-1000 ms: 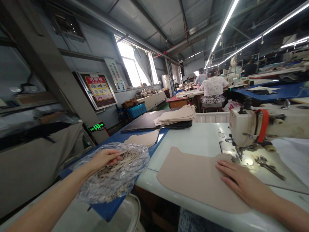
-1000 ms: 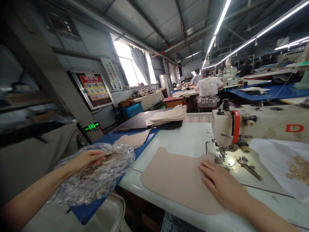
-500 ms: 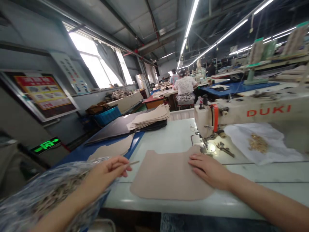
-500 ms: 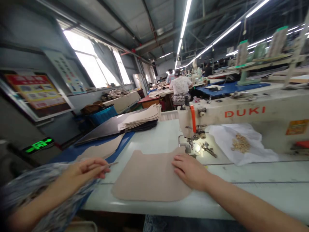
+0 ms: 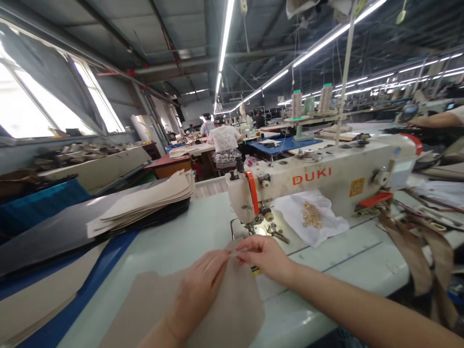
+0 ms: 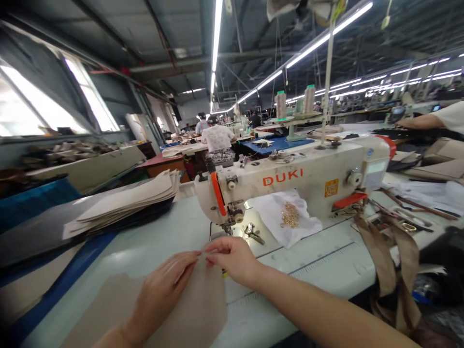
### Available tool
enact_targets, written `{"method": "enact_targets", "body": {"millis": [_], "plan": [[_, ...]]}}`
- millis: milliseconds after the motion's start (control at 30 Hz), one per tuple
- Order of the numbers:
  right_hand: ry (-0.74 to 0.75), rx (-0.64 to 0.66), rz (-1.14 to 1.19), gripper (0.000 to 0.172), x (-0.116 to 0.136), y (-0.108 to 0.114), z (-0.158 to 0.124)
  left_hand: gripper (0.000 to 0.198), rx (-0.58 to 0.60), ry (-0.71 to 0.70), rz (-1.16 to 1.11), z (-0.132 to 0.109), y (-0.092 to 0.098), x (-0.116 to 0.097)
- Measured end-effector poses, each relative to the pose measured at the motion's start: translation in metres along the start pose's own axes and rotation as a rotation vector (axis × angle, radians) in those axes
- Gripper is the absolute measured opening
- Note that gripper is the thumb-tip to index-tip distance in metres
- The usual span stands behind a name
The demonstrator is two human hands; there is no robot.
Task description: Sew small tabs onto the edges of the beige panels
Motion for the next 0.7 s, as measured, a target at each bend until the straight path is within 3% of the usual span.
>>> {"method": "enact_targets", "body": {"millis": [167,233,400,567,700], "plan": [[0.003,-0.095,-0.010,0.029,0.002,-0.003,0.001,0.020,0.071,0.554,-0.263,0.005,-0.001,0.002],[0.015,-0.099,-0.006,0.025,0.001,-0.004,0.002,0.024,0.170,0.681,-0.462,0.012,-0.005,0.001],[0.079,-0.161,-0.085,0.011,-0.005,-0.002,0.005,0.024,0.383,0.775,-0.758,0.033,-0.023,0.005],[0.205,-0.153,-0.638,0.020,0.008,0.005,-0.004,0.028,0.451,0.871,-0.888,0.034,-0.034,0.016],[0.467,0.001,-0.987,0.019,0.038,0.016,-0.021,0.031,0.464,0.867,-0.881,0.027,-0.037,0.023]]}}
Point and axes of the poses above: each hand's wrist, its own z-axis towards the middle knuckle, its own y-axis out of the back of the hand, x = y × z, the point moved 1 cm from there along z, towards the middle knuckle, and after that the axes turned 2 degrees about y, right-handed, at the moved point
